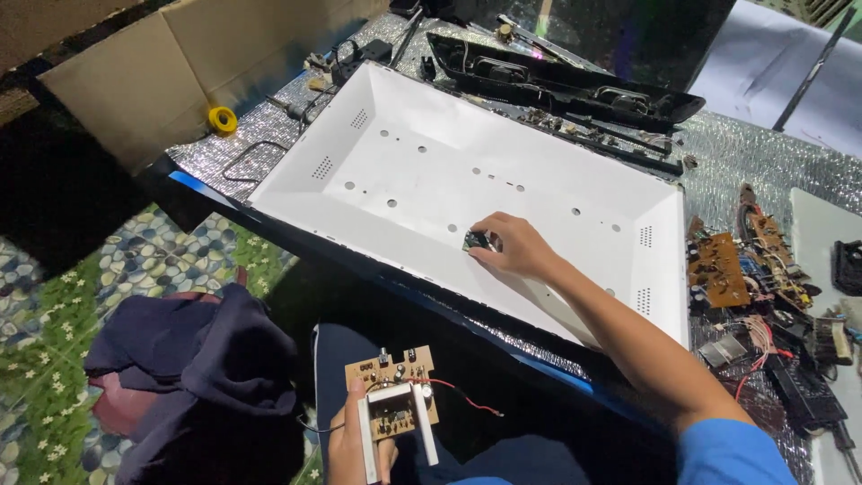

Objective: Arranging and positioning various electronic circuit boards and components onto a white plastic panel for assembly or repair.

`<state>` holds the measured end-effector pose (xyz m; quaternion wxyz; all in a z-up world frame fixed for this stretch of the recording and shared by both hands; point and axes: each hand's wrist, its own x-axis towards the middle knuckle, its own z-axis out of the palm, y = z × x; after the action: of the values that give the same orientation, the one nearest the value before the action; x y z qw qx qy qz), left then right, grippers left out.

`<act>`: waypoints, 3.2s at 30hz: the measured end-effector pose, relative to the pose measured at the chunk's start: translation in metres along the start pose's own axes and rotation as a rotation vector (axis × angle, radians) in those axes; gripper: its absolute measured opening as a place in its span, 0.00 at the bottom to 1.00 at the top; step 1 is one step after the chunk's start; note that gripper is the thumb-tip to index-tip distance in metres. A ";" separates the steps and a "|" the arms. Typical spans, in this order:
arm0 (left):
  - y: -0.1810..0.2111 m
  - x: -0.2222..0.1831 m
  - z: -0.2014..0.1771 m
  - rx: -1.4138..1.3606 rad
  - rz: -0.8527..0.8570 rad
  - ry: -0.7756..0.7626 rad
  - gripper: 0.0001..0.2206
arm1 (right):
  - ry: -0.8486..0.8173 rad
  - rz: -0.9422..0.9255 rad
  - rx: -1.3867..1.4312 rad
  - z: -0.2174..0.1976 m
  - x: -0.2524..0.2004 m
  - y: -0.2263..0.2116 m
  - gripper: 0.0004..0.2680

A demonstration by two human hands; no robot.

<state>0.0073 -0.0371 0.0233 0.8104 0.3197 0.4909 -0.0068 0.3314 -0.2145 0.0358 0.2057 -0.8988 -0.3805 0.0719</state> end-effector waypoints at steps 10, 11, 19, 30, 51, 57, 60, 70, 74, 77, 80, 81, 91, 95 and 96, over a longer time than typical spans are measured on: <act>0.011 -0.018 0.018 0.024 -0.022 0.067 0.25 | 0.118 -0.092 -0.065 -0.017 -0.025 -0.034 0.18; 0.010 -0.016 0.019 0.078 0.007 -0.014 0.27 | 0.119 -0.206 0.105 -0.025 -0.038 -0.053 0.18; 0.013 -0.018 0.074 0.509 0.197 -0.209 0.24 | -0.164 -0.495 0.355 -0.073 -0.132 -0.150 0.27; -0.019 -0.008 0.136 0.666 0.681 -0.468 0.26 | 0.113 -0.063 0.107 -0.068 -0.175 -0.102 0.08; -0.001 -0.004 0.124 0.750 0.462 -0.660 0.21 | 0.195 0.713 -0.158 -0.138 -0.074 0.136 0.09; -0.001 0.027 0.079 0.817 0.274 -0.447 0.19 | 0.155 0.791 -0.156 -0.118 -0.066 0.161 0.05; 0.000 0.047 0.055 0.921 0.157 -0.281 0.18 | 0.144 0.841 -0.213 -0.123 -0.070 0.134 0.08; -0.072 0.224 -0.049 1.818 0.254 0.077 0.21 | -0.017 1.074 -0.396 -0.111 -0.065 0.143 0.14; -0.062 0.218 -0.043 1.808 0.161 0.010 0.18 | 0.000 1.111 -0.263 -0.123 -0.068 0.128 0.23; -0.061 0.211 -0.040 1.781 0.249 0.058 0.17 | 0.033 1.037 -0.139 -0.145 -0.080 0.104 0.19; -0.070 0.222 -0.049 1.742 0.340 0.097 0.16 | -0.090 0.882 -0.046 -0.152 -0.086 0.106 0.29; -0.075 0.230 -0.053 1.721 0.395 0.125 0.16 | -0.209 0.801 -0.059 -0.151 -0.089 0.112 0.35; -0.067 0.219 -0.046 1.676 0.408 0.116 0.17 | -0.071 0.792 -0.006 -0.142 -0.093 0.102 0.30; -0.074 0.232 -0.054 1.624 0.462 0.136 0.16 | -0.064 0.771 0.045 -0.143 -0.088 0.097 0.29; -0.079 0.237 -0.058 1.594 0.514 0.144 0.15 | -0.058 0.775 0.077 -0.143 -0.088 0.095 0.30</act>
<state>0.0584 0.0025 -0.2245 0.2852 0.8980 0.3016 -0.1462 0.3731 -0.3816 0.1223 0.1861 -0.9651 -0.0152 0.1838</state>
